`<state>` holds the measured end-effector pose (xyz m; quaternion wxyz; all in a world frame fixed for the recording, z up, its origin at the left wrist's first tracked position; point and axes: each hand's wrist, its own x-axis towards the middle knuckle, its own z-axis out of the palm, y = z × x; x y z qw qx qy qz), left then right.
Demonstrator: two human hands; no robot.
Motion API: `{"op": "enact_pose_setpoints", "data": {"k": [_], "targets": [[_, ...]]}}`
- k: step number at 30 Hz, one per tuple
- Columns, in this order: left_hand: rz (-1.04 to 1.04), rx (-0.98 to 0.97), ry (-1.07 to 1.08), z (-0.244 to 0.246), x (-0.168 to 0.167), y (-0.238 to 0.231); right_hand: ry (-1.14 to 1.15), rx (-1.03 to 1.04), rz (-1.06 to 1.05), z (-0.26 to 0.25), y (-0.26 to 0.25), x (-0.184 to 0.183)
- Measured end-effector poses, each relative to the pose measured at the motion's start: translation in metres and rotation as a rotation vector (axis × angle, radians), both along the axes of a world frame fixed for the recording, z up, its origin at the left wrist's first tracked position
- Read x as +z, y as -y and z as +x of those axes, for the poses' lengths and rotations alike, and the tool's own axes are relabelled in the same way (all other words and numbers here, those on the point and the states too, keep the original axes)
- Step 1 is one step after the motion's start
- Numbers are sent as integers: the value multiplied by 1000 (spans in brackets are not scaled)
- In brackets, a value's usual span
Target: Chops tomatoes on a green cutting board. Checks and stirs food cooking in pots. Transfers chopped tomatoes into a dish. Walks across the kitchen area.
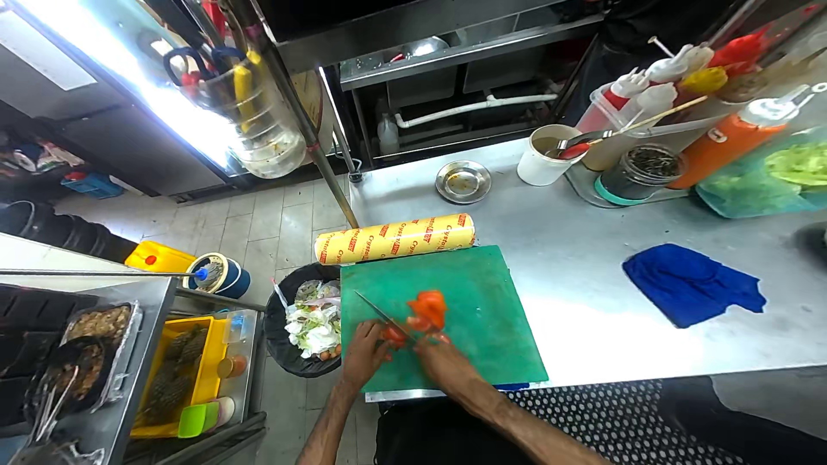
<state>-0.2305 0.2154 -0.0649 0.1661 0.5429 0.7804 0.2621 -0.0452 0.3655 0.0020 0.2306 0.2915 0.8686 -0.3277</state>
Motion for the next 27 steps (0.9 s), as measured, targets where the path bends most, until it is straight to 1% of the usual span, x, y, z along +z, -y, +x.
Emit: {"op": "enact_pose_setpoints", "data": {"k": [2,4,7,9,12,14,20,23,27], "targets": [[-10,-60,-14,-9,5,-7,-51,-36,-4,12,-8,15],[-5,-170,-17,-10,14,-19,-60,-95,-17,23,-17,25],[-30,-327,-51,-4,21,-39,3,-131,-21,35,-27,25],[-52,-362,-96,0,18,-46,84,-110,-33,43,-28,24],[-97,-328,-107,1,12,-47,174,-58,-42,56,-24,22],[-90,-301,-101,4,10,-44,204,-42,-43,63,-20,23],[31,-198,-128,13,-8,-31,230,7,-22,74,-10,24],[33,-157,-159,18,-12,-29,260,12,23,74,-5,25],[65,-59,-211,21,-9,-27,277,17,80,76,-2,35]]}}
